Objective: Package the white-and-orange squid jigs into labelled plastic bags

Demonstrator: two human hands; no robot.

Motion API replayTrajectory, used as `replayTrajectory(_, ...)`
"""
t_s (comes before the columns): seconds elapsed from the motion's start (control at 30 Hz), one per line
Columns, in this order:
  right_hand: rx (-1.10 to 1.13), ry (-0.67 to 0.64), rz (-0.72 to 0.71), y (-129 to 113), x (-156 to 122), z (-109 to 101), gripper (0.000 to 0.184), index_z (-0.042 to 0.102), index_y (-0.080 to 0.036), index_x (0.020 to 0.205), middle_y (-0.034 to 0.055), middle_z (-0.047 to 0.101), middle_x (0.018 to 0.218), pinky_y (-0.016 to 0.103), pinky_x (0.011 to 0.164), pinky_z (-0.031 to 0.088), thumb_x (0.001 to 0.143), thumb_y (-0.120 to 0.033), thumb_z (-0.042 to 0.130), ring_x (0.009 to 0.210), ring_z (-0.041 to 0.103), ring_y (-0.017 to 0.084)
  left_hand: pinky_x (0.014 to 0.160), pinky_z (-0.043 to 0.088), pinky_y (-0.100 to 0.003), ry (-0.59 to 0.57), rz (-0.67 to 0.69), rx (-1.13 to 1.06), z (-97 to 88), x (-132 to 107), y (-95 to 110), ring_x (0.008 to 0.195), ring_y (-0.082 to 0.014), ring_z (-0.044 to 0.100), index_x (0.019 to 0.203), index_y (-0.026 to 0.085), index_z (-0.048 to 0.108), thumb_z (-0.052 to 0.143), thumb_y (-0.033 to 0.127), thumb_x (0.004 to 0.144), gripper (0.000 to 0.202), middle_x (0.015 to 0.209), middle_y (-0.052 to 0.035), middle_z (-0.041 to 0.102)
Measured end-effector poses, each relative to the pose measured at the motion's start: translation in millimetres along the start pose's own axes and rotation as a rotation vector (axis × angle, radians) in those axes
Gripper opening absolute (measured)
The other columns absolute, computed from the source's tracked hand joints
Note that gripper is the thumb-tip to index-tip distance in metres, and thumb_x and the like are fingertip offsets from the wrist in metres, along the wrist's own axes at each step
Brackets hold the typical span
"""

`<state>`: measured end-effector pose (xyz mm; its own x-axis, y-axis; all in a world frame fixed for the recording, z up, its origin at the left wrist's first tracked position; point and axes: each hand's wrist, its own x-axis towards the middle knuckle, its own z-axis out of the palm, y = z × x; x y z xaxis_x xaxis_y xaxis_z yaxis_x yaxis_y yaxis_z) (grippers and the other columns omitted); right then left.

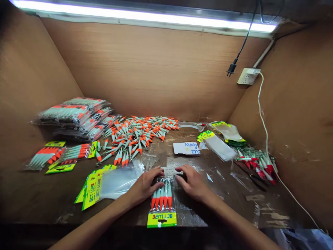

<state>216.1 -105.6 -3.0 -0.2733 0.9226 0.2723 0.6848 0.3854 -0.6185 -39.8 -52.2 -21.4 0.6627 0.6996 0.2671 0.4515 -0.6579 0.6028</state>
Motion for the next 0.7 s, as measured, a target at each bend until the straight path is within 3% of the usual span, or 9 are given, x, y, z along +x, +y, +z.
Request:
replayTrajectory(0.07,0.035,-0.04,0.025,-6,10,8,0.034,0.067,-0.023,0.12,0.0096,0.065,0.114,0.04,0.093,0.047,0.087,-0.033,0.069,0.105,0.059,0.026,0.114,0.04,-0.048,0.004,0.007,0.059,3.6,-1,-4,0.141,-0.0285,0.045,0.13,0.022,0.059,0.068,0.029,0.09,0.041,0.141,-0.0116,0.059)
replayTrajectory(0.13,0.09,-0.094,0.034,-9,16,14,0.032,0.069,-0.023,0.109,0.0078,0.065,0.112,0.04,0.093,0.045,0.079,-0.032,0.077,0.105,0.057,0.026,0.117,0.035,-0.052,0.0,0.02,0.09,2.2,-3,-6,0.145,-0.0312,0.038,0.127,0.021,0.061,0.068,0.031,0.09,0.039,0.146,-0.0133,0.054)
replayTrajectory(0.23,0.316,-0.118,0.152,-6,18,20,0.027,0.066,-0.022,0.1,0.0027,0.066,0.097,0.034,0.082,0.047,0.077,-0.028,0.077,0.091,0.059,0.022,0.115,0.036,-0.051,0.02,-0.014,-0.04,-5.6,-6,-1,0.142,-0.0322,0.042,0.121,0.023,0.064,0.073,0.033,0.086,0.037,0.143,-0.012,0.057)
replayTrajectory(0.37,0.779,-0.106,0.291,-5,15,23,0.03,0.058,-0.022,0.1,-0.0012,0.065,0.085,0.028,0.067,0.047,0.079,-0.033,0.077,0.076,0.06,0.018,0.089,0.054,-0.038,-0.024,-0.21,-0.528,-14.9,-1,15,0.103,-0.0263,0.069,0.129,0.023,0.059,0.079,0.032,0.079,0.055,0.11,-0.0078,0.073)
replayTrajectory(0.47,0.84,-0.076,0.283,-9,17,15,0.036,0.058,-0.023,0.11,0.0026,0.068,0.095,0.03,0.071,0.051,0.082,-0.038,0.074,0.083,0.064,0.02,0.074,0.055,-0.031,-0.033,-0.345,-0.862,-27.6,2,20,0.083,-0.021,0.07,0.123,0.017,0.063,0.081,0.033,0.076,0.053,0.094,-0.0072,0.073)
replayTrajectory(0.57,0.579,0.016,0.214,7,21,-7,0.046,0.052,-0.025,0.132,0.0095,0.065,0.121,0.038,0.084,0.054,0.091,-0.045,0.063,0.1,0.065,0.024,0.07,0.054,-0.028,0.19,-0.402,-0.881,-66.4,-10,6,0.08,-0.0193,0.069,0.123,0.015,0.063,0.083,0.037,0.074,0.058,0.089,-0.0069,0.072)
replayTrajectory(0.7,-0.067,0.185,0.08,76,38,-34,0.059,0.047,-0.024,0.141,0.0144,0.061,0.133,0.05,0.1,0.049,0.089,-0.047,0.062,0.116,0.061,0.033,0.073,0.059,-0.04,0.727,-0.462,-0.482,-160.7,-63,-47,0.088,-0.0267,0.072,0.135,0.018,0.053,0.071,0.05,0.081,0.065,0.104,-0.0106,0.073)
